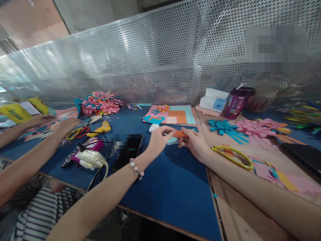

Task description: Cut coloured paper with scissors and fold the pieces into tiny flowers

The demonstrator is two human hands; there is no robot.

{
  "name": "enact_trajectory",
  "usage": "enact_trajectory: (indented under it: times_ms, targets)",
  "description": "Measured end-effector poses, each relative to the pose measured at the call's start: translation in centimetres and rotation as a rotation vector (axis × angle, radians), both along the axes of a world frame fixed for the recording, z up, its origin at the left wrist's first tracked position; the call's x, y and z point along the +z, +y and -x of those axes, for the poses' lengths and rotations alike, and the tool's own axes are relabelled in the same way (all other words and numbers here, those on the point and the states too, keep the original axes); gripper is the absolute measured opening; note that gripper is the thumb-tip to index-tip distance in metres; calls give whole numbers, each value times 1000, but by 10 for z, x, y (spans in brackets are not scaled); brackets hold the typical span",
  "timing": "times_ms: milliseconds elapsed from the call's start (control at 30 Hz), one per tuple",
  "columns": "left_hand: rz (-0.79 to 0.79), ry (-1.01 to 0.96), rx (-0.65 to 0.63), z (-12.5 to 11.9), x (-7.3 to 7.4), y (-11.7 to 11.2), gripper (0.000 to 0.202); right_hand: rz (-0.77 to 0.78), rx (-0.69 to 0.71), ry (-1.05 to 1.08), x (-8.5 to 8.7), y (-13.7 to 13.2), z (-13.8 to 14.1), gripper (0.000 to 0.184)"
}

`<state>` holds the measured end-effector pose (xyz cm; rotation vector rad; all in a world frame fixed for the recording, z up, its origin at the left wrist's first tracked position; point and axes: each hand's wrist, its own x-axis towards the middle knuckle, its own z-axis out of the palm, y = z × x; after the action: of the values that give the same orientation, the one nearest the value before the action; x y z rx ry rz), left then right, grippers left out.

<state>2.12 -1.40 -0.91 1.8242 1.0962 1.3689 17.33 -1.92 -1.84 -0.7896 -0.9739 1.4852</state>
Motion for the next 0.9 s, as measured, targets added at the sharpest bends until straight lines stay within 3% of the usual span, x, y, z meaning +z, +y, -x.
enact_trajectory:
  times_ms: [133,333,467,733,900]
  targets:
    - [31,-33,24,1,-2,2,15,-15,-11,12,0,-1,0,20]
    - [212,-259,13,0,-3,5,16,-32,-13,11,-1,-1,0,19]
    - [218,-343,28,0,-3,4,20,-102,22,-17,-5,0,0,25]
    - [198,-361,43,-2,-4,6,21,-161,-59,-176,-13,6,-1,24]
    - [276,-240,30,-5,-1,2,24,-197,-85,-228,-15,7,-4,21]
